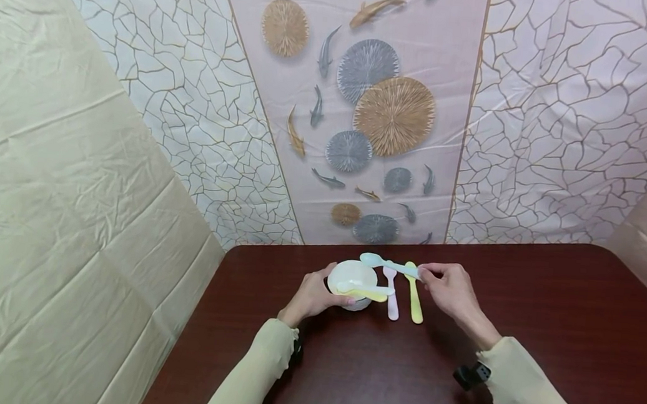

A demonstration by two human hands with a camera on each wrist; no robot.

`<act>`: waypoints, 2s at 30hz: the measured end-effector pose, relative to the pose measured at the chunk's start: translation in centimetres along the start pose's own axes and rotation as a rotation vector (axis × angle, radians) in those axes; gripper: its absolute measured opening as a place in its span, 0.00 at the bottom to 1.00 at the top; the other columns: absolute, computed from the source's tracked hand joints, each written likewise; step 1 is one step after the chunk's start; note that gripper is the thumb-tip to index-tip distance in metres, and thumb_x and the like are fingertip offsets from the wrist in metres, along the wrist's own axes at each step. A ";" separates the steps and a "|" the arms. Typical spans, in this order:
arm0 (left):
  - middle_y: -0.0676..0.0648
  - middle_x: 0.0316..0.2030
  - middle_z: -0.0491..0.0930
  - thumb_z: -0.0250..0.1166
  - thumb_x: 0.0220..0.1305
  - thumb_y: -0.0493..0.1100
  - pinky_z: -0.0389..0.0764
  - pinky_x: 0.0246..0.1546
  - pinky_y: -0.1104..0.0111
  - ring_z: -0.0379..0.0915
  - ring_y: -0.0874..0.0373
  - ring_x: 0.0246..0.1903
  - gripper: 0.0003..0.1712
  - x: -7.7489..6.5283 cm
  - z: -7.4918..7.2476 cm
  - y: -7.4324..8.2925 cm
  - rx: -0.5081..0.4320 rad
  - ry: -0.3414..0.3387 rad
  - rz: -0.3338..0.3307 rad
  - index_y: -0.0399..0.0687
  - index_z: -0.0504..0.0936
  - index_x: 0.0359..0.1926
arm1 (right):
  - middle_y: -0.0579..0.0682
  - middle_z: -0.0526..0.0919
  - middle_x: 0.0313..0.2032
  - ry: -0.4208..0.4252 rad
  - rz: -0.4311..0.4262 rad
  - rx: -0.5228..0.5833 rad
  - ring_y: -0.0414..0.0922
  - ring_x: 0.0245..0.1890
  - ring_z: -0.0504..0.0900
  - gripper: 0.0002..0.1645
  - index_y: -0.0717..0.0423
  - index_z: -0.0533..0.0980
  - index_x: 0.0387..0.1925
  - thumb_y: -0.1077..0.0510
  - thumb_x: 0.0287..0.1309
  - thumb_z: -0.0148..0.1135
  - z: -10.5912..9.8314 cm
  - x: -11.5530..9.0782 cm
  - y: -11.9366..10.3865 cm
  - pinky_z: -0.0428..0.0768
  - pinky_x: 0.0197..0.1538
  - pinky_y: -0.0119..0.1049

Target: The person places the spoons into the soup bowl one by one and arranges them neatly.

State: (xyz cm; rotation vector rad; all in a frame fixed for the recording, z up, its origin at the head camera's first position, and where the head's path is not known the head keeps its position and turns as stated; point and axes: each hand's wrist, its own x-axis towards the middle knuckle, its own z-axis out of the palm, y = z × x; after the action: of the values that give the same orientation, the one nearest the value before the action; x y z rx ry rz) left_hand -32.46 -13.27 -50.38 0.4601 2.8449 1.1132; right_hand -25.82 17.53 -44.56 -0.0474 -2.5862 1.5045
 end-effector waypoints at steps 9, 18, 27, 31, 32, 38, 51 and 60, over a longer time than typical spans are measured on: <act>0.36 0.76 0.76 0.86 0.54 0.60 0.77 0.75 0.49 0.75 0.42 0.74 0.63 0.0 -0.1 -0.1 -0.002 0.001 -0.001 0.42 0.67 0.83 | 0.47 0.85 0.24 -0.021 -0.007 0.015 0.35 0.20 0.70 0.19 0.70 0.87 0.56 0.59 0.77 0.61 0.7 0.5 0.1 0.67 0.24 0.31; 0.36 0.74 0.78 0.87 0.53 0.60 0.79 0.72 0.48 0.77 0.42 0.71 0.62 0.0 0.1 -0.1 0.010 0.008 0.031 0.41 0.68 0.82 | 0.41 0.77 0.19 -0.051 0.000 0.025 0.36 0.18 0.66 0.20 0.71 0.86 0.56 0.58 0.77 0.61 1.5 0.8 0.2 0.64 0.24 0.30; 0.36 0.74 0.78 0.87 0.54 0.60 0.78 0.73 0.48 0.76 0.42 0.73 0.63 0.1 0.0 0.0 0.006 0.005 0.025 0.40 0.68 0.82 | 0.48 0.83 0.25 -0.094 0.022 0.027 0.38 0.19 0.68 0.19 0.70 0.87 0.55 0.58 0.78 0.60 2.7 0.9 0.2 0.65 0.24 0.30; 0.36 0.75 0.77 0.87 0.53 0.60 0.78 0.74 0.48 0.76 0.42 0.73 0.63 0.2 0.0 0.0 0.005 0.006 0.022 0.40 0.68 0.82 | 0.48 0.81 0.24 -0.111 0.033 0.029 0.40 0.19 0.67 0.19 0.70 0.87 0.56 0.58 0.79 0.60 3.3 1.0 0.3 0.63 0.23 0.30; 0.36 0.74 0.78 0.87 0.53 0.60 0.78 0.74 0.48 0.76 0.42 0.73 0.62 0.1 0.1 -0.1 0.003 0.006 0.022 0.41 0.68 0.82 | 0.50 0.82 0.25 -0.116 0.036 0.029 0.40 0.20 0.68 0.19 0.70 0.86 0.56 0.59 0.79 0.60 3.4 1.0 0.4 0.63 0.23 0.30; 0.36 0.74 0.78 0.86 0.54 0.60 0.78 0.74 0.47 0.76 0.41 0.73 0.62 0.1 0.2 -0.1 0.002 0.005 0.021 0.42 0.68 0.82 | 0.53 0.84 0.26 -0.130 0.055 0.015 0.41 0.22 0.72 0.20 0.71 0.85 0.59 0.59 0.79 0.59 4.3 1.0 0.7 0.66 0.25 0.31; 0.35 0.75 0.76 0.86 0.54 0.60 0.78 0.73 0.47 0.75 0.41 0.74 0.63 -0.1 0.0 0.0 0.006 0.004 0.023 0.39 0.67 0.82 | 0.58 0.90 0.33 -0.121 0.022 -0.017 0.43 0.28 0.75 0.19 0.70 0.87 0.55 0.59 0.75 0.62 5.7 1.3 0.6 0.69 0.30 0.31; 0.37 0.74 0.78 0.86 0.55 0.60 0.78 0.73 0.48 0.77 0.43 0.72 0.61 0.0 0.0 0.0 -0.008 0.006 0.030 0.41 0.68 0.82 | 0.65 0.91 0.51 -0.129 0.049 -0.019 0.45 0.33 0.80 0.20 0.68 0.88 0.55 0.58 0.73 0.61 5.9 1.4 0.2 0.72 0.32 0.33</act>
State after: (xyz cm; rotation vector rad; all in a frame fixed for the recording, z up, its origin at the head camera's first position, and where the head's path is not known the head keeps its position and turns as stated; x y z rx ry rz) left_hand -32.48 -13.24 -50.34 0.5021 2.8466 1.1329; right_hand -28.02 12.70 -47.44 -0.0166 -2.7193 1.5484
